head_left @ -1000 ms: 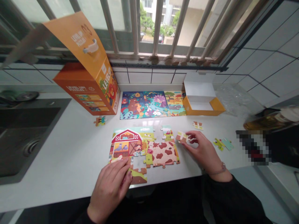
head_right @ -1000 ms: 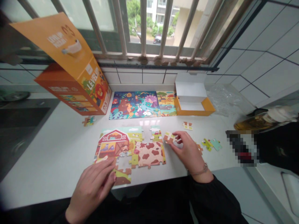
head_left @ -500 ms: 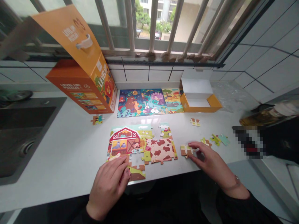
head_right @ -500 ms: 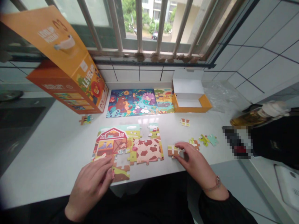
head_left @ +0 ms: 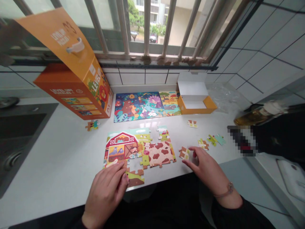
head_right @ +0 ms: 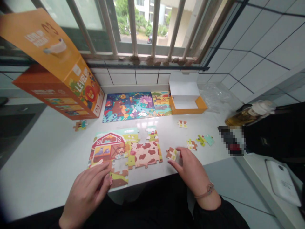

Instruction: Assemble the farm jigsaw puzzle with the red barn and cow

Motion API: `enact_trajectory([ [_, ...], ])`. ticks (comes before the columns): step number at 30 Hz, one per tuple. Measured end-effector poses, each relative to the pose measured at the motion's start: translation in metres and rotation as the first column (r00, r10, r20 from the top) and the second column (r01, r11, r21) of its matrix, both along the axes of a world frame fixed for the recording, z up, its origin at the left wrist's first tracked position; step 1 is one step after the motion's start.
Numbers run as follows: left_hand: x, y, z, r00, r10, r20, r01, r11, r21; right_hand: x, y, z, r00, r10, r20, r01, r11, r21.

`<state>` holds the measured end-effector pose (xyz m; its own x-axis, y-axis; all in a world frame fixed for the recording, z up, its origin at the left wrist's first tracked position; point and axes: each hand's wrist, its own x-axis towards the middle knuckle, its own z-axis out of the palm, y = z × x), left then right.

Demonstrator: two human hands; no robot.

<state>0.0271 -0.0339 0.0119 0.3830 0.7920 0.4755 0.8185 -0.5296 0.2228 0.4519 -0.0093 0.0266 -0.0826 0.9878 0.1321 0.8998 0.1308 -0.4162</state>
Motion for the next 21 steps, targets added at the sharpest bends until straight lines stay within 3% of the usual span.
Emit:
enact_trajectory([
  [4, -0.001, 0.000, -0.002, 1.000, 0.001, -0.005, -0.001, 1.000, -0.015, 0.008, 0.006, 0.017, 0.961, 0.277, -0.018, -0.277, 0.961, 0.019],
  [7, -0.002, 0.001, -0.002, 1.000, -0.013, -0.003, 0.013, 1.000, -0.016, 0.012, -0.003, 0.020, 0.921, 0.389, -0.031, -0.389, 0.921, -0.018],
  [14, -0.006, 0.005, -0.002, 0.999, -0.043, -0.008, 0.043, 0.999, -0.018, 0.020, -0.061, -0.001, 0.923, 0.375, 0.087, -0.383, 0.916, 0.121],
  [21, -0.008, 0.010, -0.002, 0.996, -0.068, -0.053, 0.067, 0.998, -0.009, 0.010, -0.071, -0.003, 0.943, 0.325, 0.075, -0.333, 0.905, 0.264],
])
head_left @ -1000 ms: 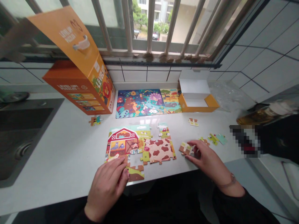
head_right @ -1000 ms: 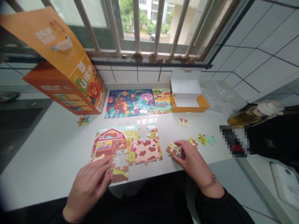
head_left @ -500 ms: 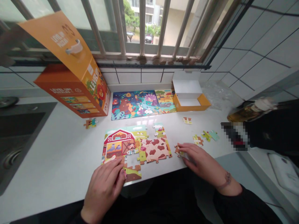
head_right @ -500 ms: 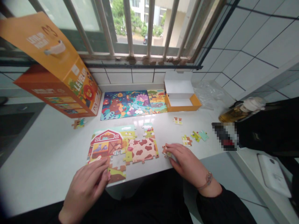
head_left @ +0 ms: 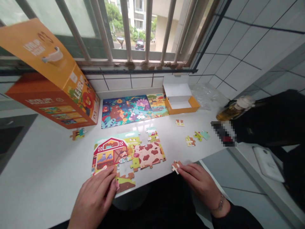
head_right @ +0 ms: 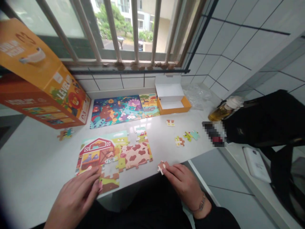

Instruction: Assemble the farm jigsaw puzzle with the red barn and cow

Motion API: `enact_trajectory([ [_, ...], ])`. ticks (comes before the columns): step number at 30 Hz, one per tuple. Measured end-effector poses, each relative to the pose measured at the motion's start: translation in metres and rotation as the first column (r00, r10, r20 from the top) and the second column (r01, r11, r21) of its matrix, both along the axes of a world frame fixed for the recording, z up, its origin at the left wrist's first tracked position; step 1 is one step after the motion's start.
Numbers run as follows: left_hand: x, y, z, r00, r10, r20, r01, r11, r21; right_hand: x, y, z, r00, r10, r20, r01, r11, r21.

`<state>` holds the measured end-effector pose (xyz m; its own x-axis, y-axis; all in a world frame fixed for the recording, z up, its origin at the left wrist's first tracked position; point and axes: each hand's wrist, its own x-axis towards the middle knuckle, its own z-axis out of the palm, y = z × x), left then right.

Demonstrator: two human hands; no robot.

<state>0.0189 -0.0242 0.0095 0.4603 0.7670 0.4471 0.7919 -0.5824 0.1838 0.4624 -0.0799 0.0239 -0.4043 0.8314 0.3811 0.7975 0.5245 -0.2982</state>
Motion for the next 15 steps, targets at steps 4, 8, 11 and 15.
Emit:
enact_trajectory([
  [4, 0.002, -0.001, 0.004, 1.000, -0.012, -0.006, 0.012, 1.000, 0.009, -0.027, 0.000, -0.002, 0.997, -0.013, -0.074, 0.020, 0.996, 0.090],
  [8, 0.005, -0.004, 0.004, 1.000, 0.020, 0.010, -0.020, 1.000, 0.005, -0.059, 0.004, -0.003, 0.991, 0.083, -0.106, -0.069, 0.989, 0.130],
  [11, 0.005, -0.006, 0.002, 0.999, 0.042, 0.008, -0.041, 0.999, -0.004, -0.071, 0.009, -0.006, 0.989, 0.125, -0.078, -0.113, 0.983, 0.144],
  [15, 0.005, -0.009, 0.000, 0.999, 0.047, -0.003, -0.048, 0.999, -0.015, -0.069, 0.014, -0.014, 0.993, 0.105, -0.046, -0.097, 0.983, 0.156],
])
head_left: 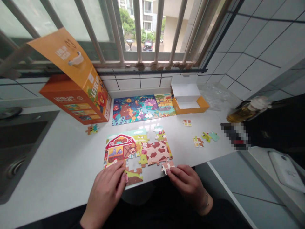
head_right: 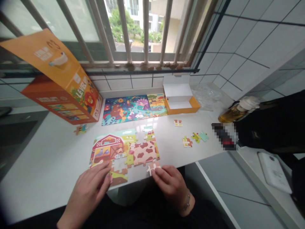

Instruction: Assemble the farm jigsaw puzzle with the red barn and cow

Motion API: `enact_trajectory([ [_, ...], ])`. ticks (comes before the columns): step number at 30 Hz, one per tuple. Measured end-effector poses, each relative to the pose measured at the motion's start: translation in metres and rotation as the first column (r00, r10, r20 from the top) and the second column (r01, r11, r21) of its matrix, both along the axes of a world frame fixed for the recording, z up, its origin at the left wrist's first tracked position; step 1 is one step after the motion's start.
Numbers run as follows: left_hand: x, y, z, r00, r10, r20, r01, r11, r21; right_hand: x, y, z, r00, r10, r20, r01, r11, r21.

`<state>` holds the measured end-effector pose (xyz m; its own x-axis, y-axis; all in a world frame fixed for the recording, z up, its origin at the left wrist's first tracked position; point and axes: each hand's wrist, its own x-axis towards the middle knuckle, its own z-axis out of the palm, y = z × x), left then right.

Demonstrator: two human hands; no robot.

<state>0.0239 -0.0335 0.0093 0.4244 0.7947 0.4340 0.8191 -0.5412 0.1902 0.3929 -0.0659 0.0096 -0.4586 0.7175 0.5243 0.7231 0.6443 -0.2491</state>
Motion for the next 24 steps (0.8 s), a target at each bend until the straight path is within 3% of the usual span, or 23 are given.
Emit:
enact_trajectory([
  [4, 0.004, -0.001, 0.002, 1.000, 0.025, -0.014, -0.025, 1.000, -0.016, 0.009, 0.004, -0.005, 1.000, 0.004, 0.016, -0.004, 0.999, 0.051],
  [10, 0.018, 0.002, 0.010, 0.999, 0.037, -0.009, -0.037, 0.999, 0.007, 0.014, 0.009, -0.001, 0.997, 0.061, 0.046, -0.062, 0.998, 0.016],
  [19, 0.079, -0.007, 0.025, 0.977, -0.209, 0.053, 0.210, 0.977, -0.028, 0.015, 0.013, 0.002, 0.994, 0.083, 0.069, -0.083, 0.997, -0.009],
  [24, 0.075, -0.016, 0.021, 0.971, -0.220, 0.097, 0.222, 0.975, -0.009, 0.016, 0.008, -0.001, 0.998, 0.059, 0.019, -0.059, 0.998, -0.019],
])
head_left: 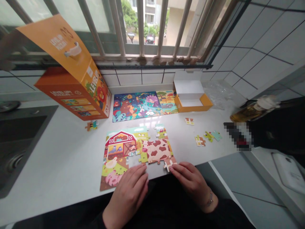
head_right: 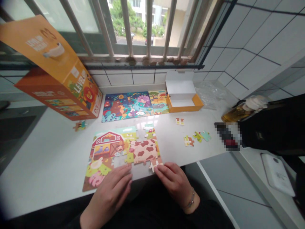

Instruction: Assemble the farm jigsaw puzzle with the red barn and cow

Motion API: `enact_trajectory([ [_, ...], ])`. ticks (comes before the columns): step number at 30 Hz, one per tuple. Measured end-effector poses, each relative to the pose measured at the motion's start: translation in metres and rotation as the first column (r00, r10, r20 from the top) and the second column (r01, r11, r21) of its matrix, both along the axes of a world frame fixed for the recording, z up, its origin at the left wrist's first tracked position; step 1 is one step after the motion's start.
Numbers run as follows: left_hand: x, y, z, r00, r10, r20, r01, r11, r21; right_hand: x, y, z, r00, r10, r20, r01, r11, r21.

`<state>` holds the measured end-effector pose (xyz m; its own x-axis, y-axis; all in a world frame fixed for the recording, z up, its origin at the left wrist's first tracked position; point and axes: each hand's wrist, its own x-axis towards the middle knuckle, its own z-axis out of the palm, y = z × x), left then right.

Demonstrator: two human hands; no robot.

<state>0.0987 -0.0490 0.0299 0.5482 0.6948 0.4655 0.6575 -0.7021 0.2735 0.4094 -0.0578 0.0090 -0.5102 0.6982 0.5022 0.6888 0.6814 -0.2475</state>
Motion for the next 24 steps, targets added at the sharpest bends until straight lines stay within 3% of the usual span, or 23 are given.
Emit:
enact_trajectory([
  [5, -0.022, -0.003, -0.006, 0.999, 0.035, -0.031, -0.036, 0.999, -0.019, 0.000, -0.002, -0.007, 0.999, -0.027, -0.022, 0.026, 0.999, -0.025],
  [9, -0.021, -0.003, -0.004, 0.998, 0.035, -0.052, -0.036, 0.999, -0.006, 0.002, 0.001, -0.010, 1.000, -0.007, 0.016, 0.008, 0.999, -0.038],
  [13, 0.001, 0.002, 0.003, 0.999, 0.020, -0.028, -0.020, 1.000, 0.020, 0.003, 0.003, -0.011, 0.999, -0.010, 0.042, 0.011, 0.999, -0.042],
  [17, 0.035, 0.009, 0.005, 0.996, -0.078, -0.038, 0.079, 0.997, 0.014, -0.001, 0.001, -0.007, 0.998, -0.034, 0.058, 0.037, 0.998, -0.058],
  [21, 0.063, 0.015, -0.008, 0.982, -0.131, -0.137, 0.126, 0.991, -0.045, 0.000, 0.001, 0.002, 0.997, -0.013, 0.070, 0.019, 0.997, -0.079],
  [24, 0.071, 0.016, -0.020, 0.979, -0.127, -0.162, 0.118, 0.991, -0.065, 0.020, 0.008, 0.005, 0.984, -0.178, 0.014, 0.179, 0.983, -0.050],
])
